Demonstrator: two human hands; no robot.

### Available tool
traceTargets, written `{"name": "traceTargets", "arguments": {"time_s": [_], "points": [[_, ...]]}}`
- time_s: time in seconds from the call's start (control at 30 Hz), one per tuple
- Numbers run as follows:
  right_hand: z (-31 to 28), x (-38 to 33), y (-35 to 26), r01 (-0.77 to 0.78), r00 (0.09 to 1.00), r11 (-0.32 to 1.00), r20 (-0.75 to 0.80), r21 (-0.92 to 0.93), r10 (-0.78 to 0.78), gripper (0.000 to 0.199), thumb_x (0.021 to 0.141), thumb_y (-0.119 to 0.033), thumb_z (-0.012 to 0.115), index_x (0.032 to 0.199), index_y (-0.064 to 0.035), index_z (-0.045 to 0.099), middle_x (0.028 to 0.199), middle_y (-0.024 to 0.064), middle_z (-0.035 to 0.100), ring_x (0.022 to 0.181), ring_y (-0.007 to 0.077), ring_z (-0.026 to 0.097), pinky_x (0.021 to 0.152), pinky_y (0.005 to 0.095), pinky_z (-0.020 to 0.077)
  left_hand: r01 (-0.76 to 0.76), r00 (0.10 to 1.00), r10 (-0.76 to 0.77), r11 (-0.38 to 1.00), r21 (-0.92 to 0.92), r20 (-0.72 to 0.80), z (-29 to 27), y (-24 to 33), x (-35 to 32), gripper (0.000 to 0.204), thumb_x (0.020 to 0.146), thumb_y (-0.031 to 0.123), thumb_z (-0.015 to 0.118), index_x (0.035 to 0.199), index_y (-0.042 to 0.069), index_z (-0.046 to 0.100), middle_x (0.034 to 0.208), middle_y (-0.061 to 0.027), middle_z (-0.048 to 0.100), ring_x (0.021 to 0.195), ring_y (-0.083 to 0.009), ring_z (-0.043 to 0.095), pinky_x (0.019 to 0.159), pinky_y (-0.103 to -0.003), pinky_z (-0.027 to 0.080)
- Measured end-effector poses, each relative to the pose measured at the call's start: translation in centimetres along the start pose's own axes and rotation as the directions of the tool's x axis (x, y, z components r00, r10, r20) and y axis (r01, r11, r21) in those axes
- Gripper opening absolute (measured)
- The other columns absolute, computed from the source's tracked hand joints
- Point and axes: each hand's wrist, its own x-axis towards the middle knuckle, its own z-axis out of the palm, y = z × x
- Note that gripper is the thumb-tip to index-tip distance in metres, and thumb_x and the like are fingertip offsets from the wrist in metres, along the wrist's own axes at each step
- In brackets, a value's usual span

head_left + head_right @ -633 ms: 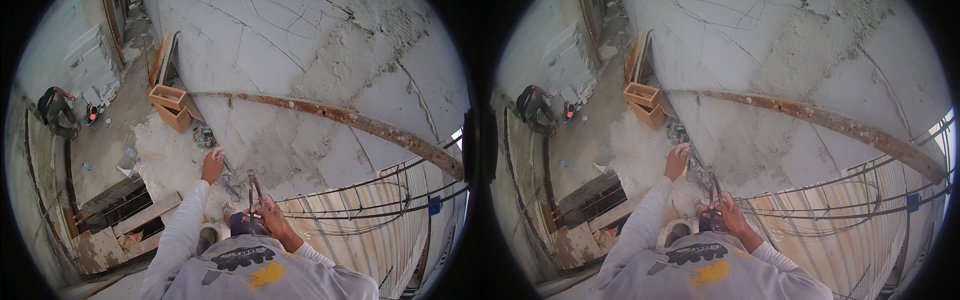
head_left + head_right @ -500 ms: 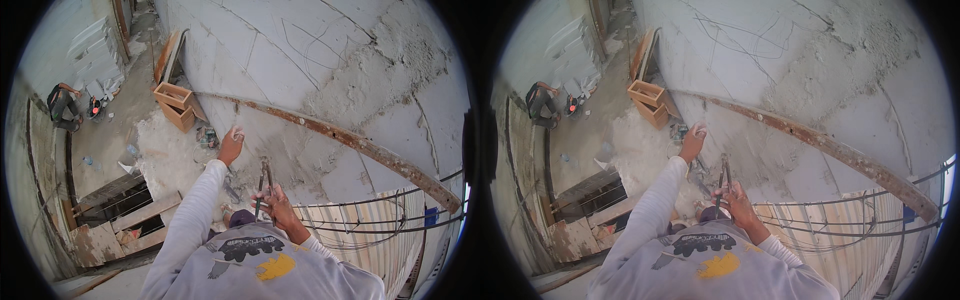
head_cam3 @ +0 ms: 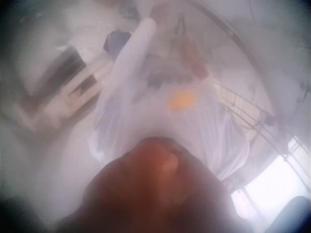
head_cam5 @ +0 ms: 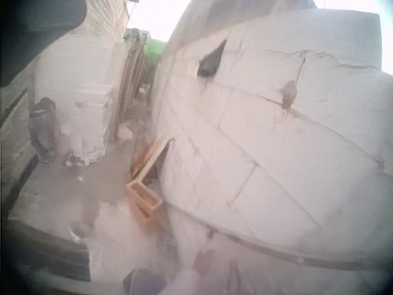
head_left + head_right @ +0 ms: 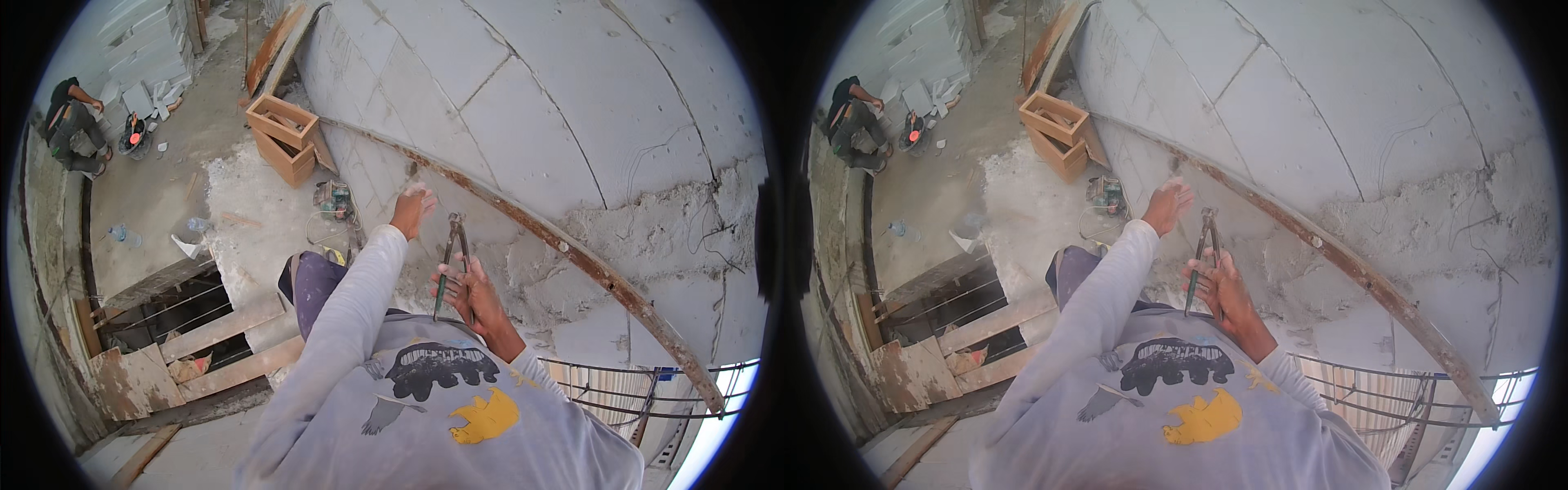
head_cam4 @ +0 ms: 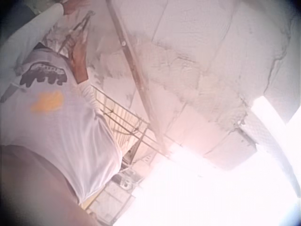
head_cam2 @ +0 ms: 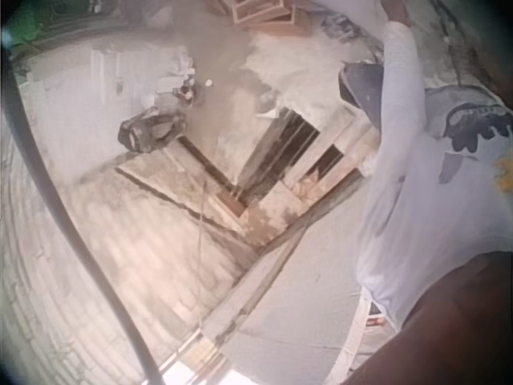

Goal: The person works on a rooftop construction site, handling a white rectangular block and a curved metal frame. They use a hammer to tap the frame and a pliers-like tool to adjust metal rods and wires on the structure.

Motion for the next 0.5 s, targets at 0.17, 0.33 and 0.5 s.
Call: {"name": "traceTargets", "arguments": {"time_s": [0.17,0.33,0.5], "points": [[4.9,6.2,0.3,0.037,0.988,0.988,-0.153,0.15,-0.014,0.034,0.105,-0.007,0.037,0.139,-0.0091,0.035,0.131,0.0231,0.06,0.124,0.0356,0.06,0.102,0.0516,0.0544,0.141,0.987,-0.108,0.934,-0.33,0.115,-2.1,2.5,8.9,0.057,0.107,0.021,0.055,0.154,-0.003,0.033,0.156,-0.0249,0.04,0.139,-0.037,0.049,0.117,-0.046,0.045],[10.9,10.9,0.6,0.092,0.934,0.967,-0.358,0.237,-0.001,0.037,0.105,-0.008,0.038,0.141,-0.0111,0.033,0.133,0.0256,0.057,0.127,0.0421,0.057,0.106,0.0589,0.0502,0.365,0.928,-0.373,0.912,-0.185,-0.01,-0.2,6.0,11.3,0.056,0.099,0.023,0.071,0.141,-0.007,0.048,0.136,-0.0206,0.054,0.127,-0.0323,0.056,0.107,-0.044,0.054],[15.6,13.3,0.5,0.104,0.87,0.955,-0.49,0.279,0.048,0.037,0.103,-0.014,0.048,0.137,-0.01,0.036,0.131,0.0243,0.059,0.126,0.0368,0.058,0.105,0.0532,0.0514,0.47,0.878,-0.477,0.874,-0.123,-0.032,-0.8,7.1,12.2,0.061,0.098,0.018,0.07,0.144,-0.011,0.043,0.146,-0.0222,0.047,0.133,-0.0341,0.052,0.11,-0.042,0.054]]}}
